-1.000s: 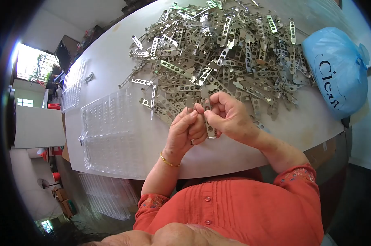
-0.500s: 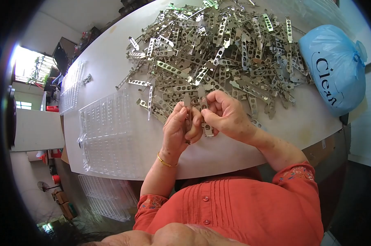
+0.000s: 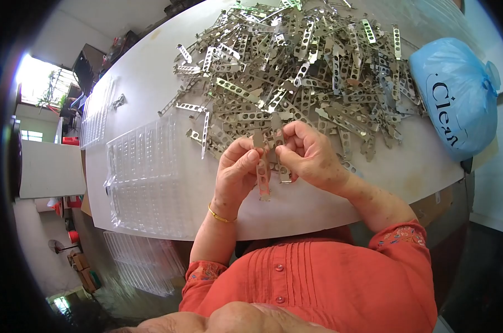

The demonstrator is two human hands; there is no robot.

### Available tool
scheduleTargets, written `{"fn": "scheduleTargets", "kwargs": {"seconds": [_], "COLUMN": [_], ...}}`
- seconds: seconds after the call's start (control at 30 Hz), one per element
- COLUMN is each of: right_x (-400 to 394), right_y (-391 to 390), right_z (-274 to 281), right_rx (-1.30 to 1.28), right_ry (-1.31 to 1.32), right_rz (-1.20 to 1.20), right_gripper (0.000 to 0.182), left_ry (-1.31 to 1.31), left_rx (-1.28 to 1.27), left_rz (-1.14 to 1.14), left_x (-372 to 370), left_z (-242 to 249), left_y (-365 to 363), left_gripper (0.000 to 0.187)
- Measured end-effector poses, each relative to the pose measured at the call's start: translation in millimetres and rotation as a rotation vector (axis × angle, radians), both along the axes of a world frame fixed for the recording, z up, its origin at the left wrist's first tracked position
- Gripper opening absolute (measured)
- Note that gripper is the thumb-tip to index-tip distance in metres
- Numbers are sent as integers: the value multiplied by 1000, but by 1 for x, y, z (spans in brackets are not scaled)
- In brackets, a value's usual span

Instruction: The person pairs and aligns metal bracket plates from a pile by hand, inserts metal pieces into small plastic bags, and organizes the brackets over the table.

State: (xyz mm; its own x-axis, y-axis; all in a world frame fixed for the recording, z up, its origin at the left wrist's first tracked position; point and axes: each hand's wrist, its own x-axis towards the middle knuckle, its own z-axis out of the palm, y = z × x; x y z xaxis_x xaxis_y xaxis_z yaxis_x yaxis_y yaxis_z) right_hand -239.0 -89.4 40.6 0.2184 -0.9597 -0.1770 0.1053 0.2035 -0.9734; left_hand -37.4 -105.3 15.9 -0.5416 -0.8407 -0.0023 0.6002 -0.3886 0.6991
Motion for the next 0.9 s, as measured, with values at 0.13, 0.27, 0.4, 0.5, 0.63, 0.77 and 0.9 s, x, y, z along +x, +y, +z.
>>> {"fn": "scheduleTargets", "kwargs": {"seconds": [0.13, 0.27, 0.4, 0.5, 0.63, 0.77, 0.9], "right_x": [-1, 0, 0, 1, 1, 0, -1], "right_y": [0, 0, 0, 1, 2, 4, 1], "right_z": [0, 1, 3, 0, 0, -3, -8], "right_rx": [-8, -19, -26, -52, -69, -157, -127], "right_ry": [-6, -8, -23, -17, -12, 63, -26], "right_rz": [19, 21, 18, 28, 56, 64, 19], "right_gripper": [18, 19, 20, 23, 16, 11, 9], "left_ry": [-14, -17, -16, -59, -88, -117, -159], "left_rx": [130, 112, 95, 141, 131, 110, 4], "left_rz": [49, 22, -7, 0, -1, 5, 97], "left_x": [0, 0, 2, 0, -1, -1, -3], "left_z": [-1, 0, -5, 0, 1, 3, 1], "left_y": [-1, -1, -2, 1, 0, 0, 0], "left_gripper": [11, 12, 12, 12, 12, 12, 12]}}
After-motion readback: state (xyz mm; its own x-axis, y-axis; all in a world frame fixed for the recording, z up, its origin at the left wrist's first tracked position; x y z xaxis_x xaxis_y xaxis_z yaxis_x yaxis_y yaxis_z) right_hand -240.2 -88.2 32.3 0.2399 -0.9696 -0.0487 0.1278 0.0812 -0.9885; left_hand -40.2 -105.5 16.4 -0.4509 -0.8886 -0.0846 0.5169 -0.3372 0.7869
